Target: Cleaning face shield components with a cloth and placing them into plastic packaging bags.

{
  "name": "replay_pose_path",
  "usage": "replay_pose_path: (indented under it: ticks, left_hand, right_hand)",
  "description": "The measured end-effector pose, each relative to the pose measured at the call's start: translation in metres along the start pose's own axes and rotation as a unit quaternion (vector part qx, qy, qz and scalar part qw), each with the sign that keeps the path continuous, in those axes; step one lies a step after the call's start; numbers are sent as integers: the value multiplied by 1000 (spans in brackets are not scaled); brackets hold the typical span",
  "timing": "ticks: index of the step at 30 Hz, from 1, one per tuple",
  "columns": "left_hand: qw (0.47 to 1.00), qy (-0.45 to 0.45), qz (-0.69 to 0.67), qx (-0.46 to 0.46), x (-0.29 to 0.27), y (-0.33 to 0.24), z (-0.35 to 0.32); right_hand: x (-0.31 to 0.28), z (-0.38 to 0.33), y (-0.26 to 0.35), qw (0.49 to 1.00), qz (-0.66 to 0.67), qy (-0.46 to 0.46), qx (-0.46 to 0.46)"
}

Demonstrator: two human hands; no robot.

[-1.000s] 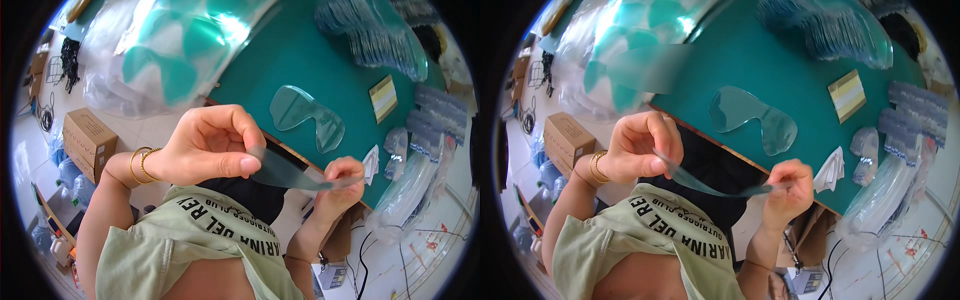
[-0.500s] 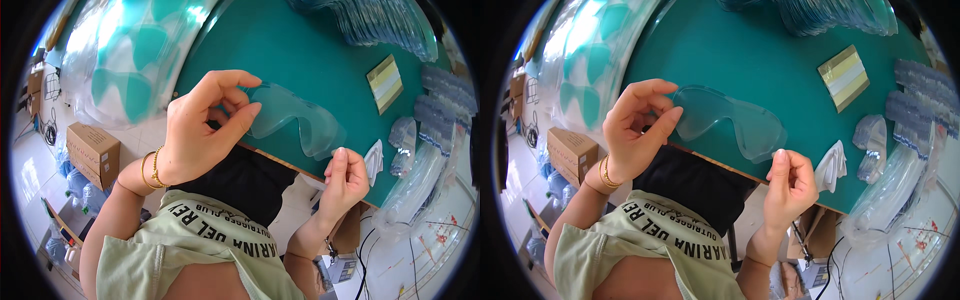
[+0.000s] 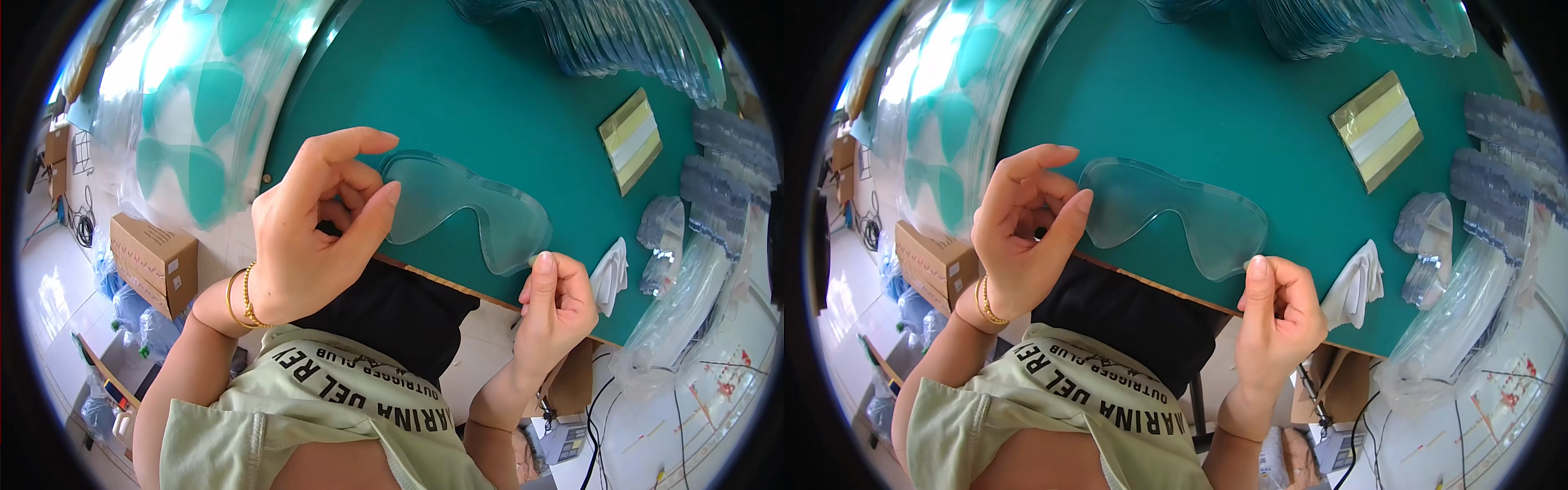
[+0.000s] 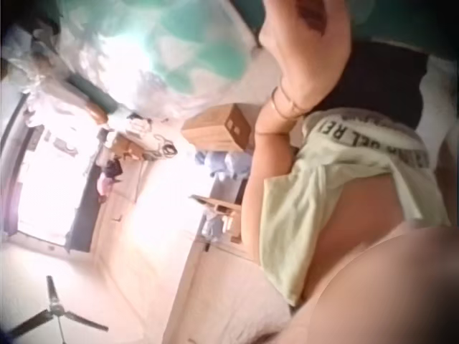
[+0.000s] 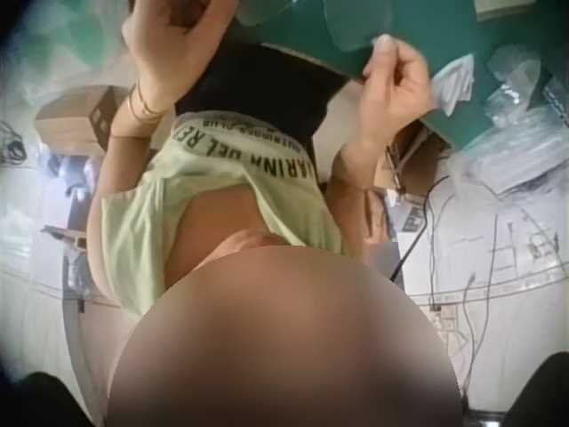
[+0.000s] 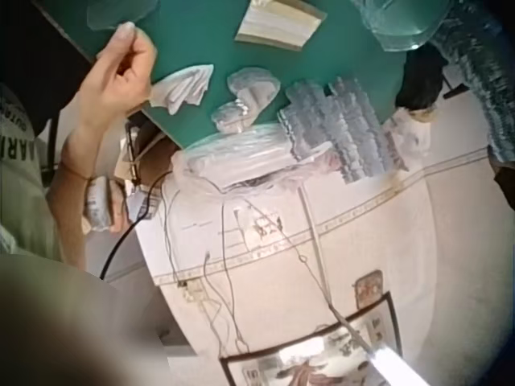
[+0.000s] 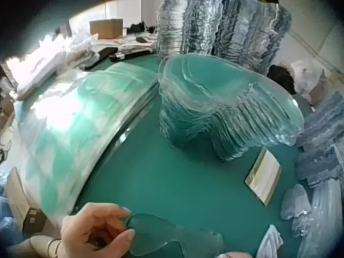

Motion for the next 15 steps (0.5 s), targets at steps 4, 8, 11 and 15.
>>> replay_pose_path:
  ticks: [4, 8, 11, 15]
  left_hand:
    - [1000, -1, 2, -1, 1, 0, -1]
    - [1000, -2, 11, 1, 0, 1, -1]
    - [1000, -5, 16, 0, 1, 1, -1]
    - [1000, -11, 15, -8, 2, 2, -2]
  right_hand:
    - [0, 0, 0, 1000, -9, 3, -6]
    - [1, -1, 1, 1000, -14, 3, -3]
    - [1, 0, 0, 1000, -17, 5, -4]
    - [-2, 1, -2, 1000, -6, 14, 16]
Point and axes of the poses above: each hand's wrist, its own z-axis towards the middle knuckle, its own x-axis out of the palm, y = z × x, the point moved 6 cm from there along z, towards the middle knuckle, and after that the axes turned 7 degrees about -z, right-handed, at the moved point
